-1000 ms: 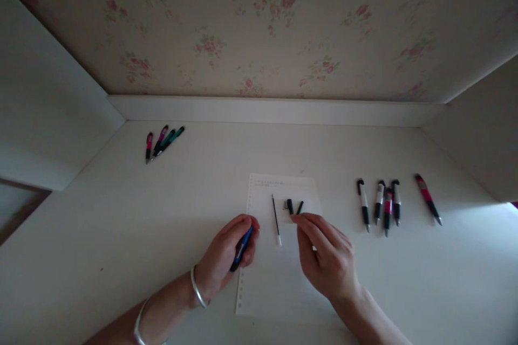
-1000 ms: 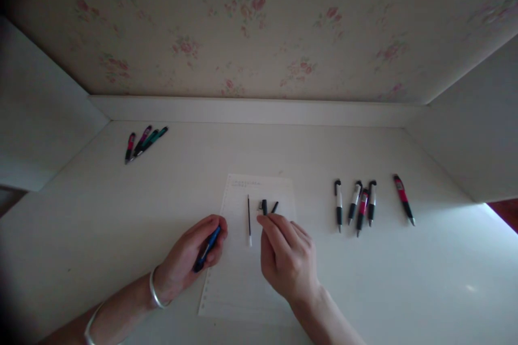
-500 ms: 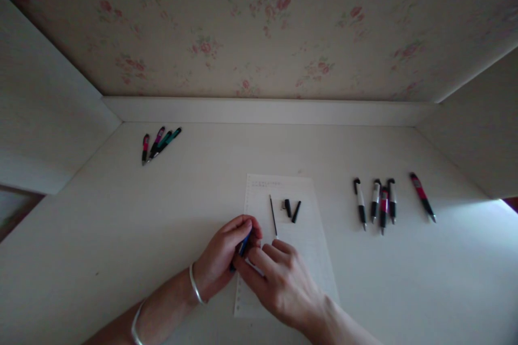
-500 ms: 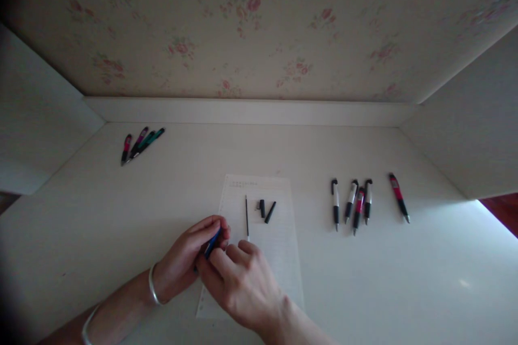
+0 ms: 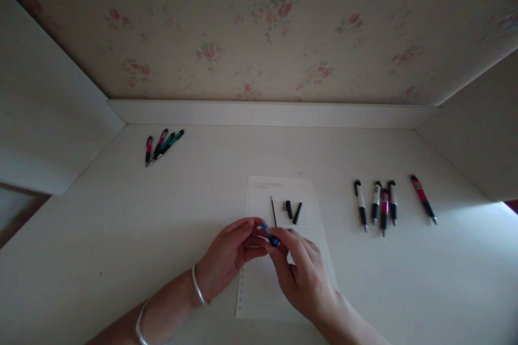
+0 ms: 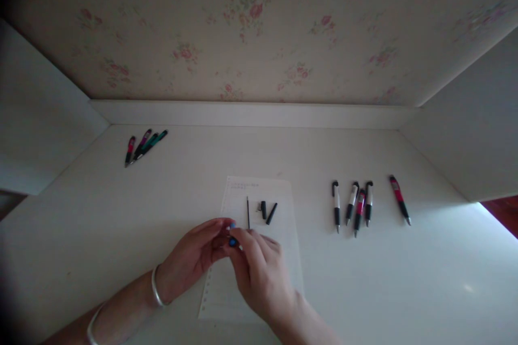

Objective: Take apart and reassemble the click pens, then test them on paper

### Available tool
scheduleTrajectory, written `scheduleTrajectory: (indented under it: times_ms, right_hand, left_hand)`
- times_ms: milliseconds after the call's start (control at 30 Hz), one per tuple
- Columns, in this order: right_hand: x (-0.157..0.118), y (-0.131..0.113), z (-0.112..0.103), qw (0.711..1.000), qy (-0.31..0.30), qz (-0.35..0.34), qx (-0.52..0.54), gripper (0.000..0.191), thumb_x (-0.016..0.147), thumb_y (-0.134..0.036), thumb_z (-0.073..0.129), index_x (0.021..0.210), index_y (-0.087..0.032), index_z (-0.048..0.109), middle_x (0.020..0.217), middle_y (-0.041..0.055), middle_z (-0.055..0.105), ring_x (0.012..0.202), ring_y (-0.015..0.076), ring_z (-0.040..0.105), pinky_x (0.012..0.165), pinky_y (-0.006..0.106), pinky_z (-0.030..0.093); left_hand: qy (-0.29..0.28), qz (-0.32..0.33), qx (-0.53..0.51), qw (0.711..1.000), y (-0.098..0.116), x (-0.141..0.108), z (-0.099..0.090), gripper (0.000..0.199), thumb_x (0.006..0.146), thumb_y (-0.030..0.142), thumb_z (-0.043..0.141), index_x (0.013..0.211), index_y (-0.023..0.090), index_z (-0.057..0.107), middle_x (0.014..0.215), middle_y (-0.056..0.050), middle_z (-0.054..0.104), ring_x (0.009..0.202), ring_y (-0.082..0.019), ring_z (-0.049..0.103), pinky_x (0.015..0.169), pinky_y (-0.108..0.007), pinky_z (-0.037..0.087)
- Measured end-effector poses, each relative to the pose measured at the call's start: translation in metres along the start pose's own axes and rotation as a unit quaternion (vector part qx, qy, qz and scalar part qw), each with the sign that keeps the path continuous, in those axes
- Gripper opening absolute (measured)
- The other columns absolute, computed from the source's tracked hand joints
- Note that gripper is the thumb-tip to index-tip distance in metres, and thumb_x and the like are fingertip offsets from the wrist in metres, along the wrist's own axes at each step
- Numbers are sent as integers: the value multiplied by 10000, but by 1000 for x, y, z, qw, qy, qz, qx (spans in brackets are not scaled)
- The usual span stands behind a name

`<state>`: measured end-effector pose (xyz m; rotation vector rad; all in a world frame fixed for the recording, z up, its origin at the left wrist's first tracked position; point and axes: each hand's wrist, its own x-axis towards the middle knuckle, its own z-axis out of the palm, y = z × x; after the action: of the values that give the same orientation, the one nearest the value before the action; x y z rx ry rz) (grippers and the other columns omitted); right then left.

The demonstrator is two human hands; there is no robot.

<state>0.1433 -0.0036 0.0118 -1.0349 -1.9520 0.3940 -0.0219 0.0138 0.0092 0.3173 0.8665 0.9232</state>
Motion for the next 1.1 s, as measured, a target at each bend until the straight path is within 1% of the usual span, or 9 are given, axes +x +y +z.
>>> scheduleTrajectory:
  times_ms: [267,333,433,500,600,667,733,900,1100]
  right_hand:
    - [-4,7,-3,985,42,154,66,172,1005,-256,531,1163,-220,588,838,46,721,623,151,682,431,195,529]
    - [-4,11,-6,988,56,138,48,194,1006,-234,525,1190,-216,583,869,54,729,643,149,693,479,207,551]
    - [-1,20,-10,998,15,26,-48,247,996,-168,528,1228,-207,603,1034,98,737,783,175,724,656,272,589]
    - [1,26,-11,990,-50,-39,-130,269,988,-137,524,1222,-209,635,1074,96,734,750,175,716,650,288,569]
    - [2,30,-8,966,-114,-67,-223,333,969,-83,488,1205,-225,675,1047,75,738,662,165,676,573,291,514]
    - [2,29,-6,956,-137,-60,-252,388,930,-42,487,1212,-222,684,1073,83,731,689,180,667,582,306,502]
    - [3,25,-4,952,-159,-45,-257,432,883,-21,512,1230,-213,682,1119,99,719,755,209,667,621,336,510]
    - [4,20,-8,964,-172,-30,-201,546,856,-23,515,1345,-245,617,1169,108,694,852,239,645,707,375,525]
    - [3,47,-28,978,-69,54,-189,251,1003,-211,507,1116,-171,727,931,103,709,809,226,646,745,376,531]
  left_hand:
    - [50,18,55,997,-1,-4,1,409,642,365,931,949,151,766,909,-75,789,836,-165,726,821,-264,592]
    - [58,21,86,994,0,-6,0,380,687,395,898,953,160,762,912,-72,787,833,-168,728,815,-272,599]
    - [57,88,223,969,5,-6,-6,305,824,410,779,1033,190,755,965,-76,784,815,-182,733,786,-305,610]
    - [40,196,377,904,10,-3,-11,229,894,355,700,1058,208,762,974,-76,780,798,-190,728,778,-324,603]
    - [16,348,546,762,15,4,-20,176,918,227,645,1020,235,788,978,-72,772,881,-212,712,856,-346,570]
    - [16,377,606,700,17,9,-23,220,927,182,614,1032,257,792,991,-72,764,911,-224,701,869,-359,559]
    - [24,372,642,670,18,12,-25,240,926,166,608,1029,275,796,994,-72,761,911,-236,696,861,-371,554]
    - [25,350,619,703,16,14,-27,268,900,165,649,1097,298,772,1024,-61,763,930,-242,695,899,-377,536]
    - [45,320,579,749,14,13,-31,203,909,245,673,1102,254,733,1001,-68,761,864,-225,706,837,-344,534]
